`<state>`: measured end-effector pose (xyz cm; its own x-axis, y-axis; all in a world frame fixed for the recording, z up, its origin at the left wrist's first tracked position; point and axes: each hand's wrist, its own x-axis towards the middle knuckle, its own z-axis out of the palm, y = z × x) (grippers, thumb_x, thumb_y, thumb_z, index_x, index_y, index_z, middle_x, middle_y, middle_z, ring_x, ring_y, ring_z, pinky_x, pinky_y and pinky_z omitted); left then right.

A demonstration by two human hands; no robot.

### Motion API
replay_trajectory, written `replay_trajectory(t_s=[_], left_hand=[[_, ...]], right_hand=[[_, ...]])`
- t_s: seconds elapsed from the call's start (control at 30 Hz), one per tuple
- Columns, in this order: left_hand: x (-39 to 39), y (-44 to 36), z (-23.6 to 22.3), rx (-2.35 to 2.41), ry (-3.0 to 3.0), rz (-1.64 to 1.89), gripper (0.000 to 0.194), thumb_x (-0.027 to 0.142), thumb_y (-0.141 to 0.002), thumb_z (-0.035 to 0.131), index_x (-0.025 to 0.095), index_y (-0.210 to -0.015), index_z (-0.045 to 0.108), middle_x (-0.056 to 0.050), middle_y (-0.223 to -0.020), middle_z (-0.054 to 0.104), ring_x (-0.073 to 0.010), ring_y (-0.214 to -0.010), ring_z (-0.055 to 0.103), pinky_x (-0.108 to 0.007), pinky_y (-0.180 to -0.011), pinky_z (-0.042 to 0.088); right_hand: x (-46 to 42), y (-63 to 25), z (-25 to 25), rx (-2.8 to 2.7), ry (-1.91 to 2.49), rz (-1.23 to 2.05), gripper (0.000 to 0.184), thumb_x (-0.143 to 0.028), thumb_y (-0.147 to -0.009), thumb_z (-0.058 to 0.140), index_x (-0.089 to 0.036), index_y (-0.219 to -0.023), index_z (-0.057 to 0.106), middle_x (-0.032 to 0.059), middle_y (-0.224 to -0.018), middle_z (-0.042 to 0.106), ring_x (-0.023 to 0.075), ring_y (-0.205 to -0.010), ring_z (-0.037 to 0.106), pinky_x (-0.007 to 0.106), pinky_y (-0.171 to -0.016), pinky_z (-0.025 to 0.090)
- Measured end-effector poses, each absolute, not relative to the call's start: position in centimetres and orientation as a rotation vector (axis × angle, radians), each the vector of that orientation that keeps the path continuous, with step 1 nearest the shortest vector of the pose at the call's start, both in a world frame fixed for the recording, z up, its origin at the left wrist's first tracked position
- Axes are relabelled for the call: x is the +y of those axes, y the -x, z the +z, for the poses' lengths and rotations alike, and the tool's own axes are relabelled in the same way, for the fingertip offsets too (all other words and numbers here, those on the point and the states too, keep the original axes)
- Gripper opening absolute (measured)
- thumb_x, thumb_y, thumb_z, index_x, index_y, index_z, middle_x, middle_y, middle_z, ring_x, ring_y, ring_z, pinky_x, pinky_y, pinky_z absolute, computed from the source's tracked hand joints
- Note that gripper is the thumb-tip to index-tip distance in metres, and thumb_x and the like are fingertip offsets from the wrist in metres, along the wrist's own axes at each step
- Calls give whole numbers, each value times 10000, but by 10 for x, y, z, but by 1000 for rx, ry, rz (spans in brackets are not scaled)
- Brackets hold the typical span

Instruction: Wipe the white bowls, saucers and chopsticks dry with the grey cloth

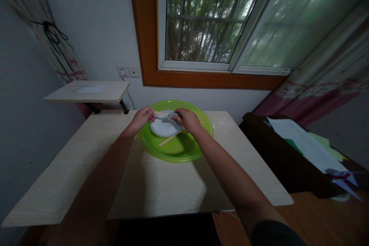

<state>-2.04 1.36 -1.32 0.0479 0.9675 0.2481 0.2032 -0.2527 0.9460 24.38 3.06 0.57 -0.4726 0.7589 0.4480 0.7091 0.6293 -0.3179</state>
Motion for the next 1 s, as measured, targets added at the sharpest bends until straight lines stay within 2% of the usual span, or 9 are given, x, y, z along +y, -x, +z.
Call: replay_trajectory(t_s=[0.23,0.37,0.5,0.6,0.77,0.9,1.0], left_hand=[[12,19,-7,1292,-1494,1322,133,268,-914,552,181,-818,582,-10,-656,662,-141,-563,610,-247,-575,474],[11,20,-6,1351,-1471,1347,124,224,-914,515,183,-816,578,-7,-650,655,-140,-564,597,-243,-569,457],[13,21,-8,1380,-1472,1367,113,229,-908,509,184,-835,583,0,-647,643,-140,-557,578,-242,-560,443],[14,21,-11,1350,-1539,1332,137,279,-904,532,187,-819,587,1,-639,630,-136,-545,562,-240,-550,430],[14,21,-16,1259,-1714,1221,218,375,-906,552,186,-820,620,-17,-696,663,-140,-556,571,-252,-565,439],[15,22,-16,1226,-1762,1181,249,417,-907,559,186,-849,633,-17,-716,671,-146,-573,587,-260,-592,452],[15,22,-14,1238,-1743,1204,236,406,-908,554,189,-847,624,-11,-712,665,-147,-573,585,-261,-590,452]], right_hand=[[42,-258,2,-2003,1207,340,246,-412,-871,722,-202,-1000,730,54,-950,754,205,-837,659,289,-743,459],[50,-267,-2,-1782,1215,422,280,-452,-840,719,-189,-936,723,26,-841,728,186,-754,617,281,-697,439],[55,-276,-2,-1527,1245,319,354,-514,-849,683,-172,-935,710,34,-840,706,184,-728,581,292,-686,433],[52,-277,3,-1442,1168,185,348,-503,-890,651,-169,-975,697,55,-906,695,201,-805,589,324,-765,459],[33,-264,13,-1659,947,-60,236,-429,-918,675,-203,-957,733,94,-1042,653,251,-1034,558,405,-951,436],[23,-247,11,-2037,792,-67,227,-415,-925,683,-226,-1020,767,95,-1031,630,253,-1019,549,397,-912,453],[23,-240,7,-2307,644,-1,247,-405,-965,626,-232,-1077,763,98,-1106,649,249,-1060,563,391,-933,455]])
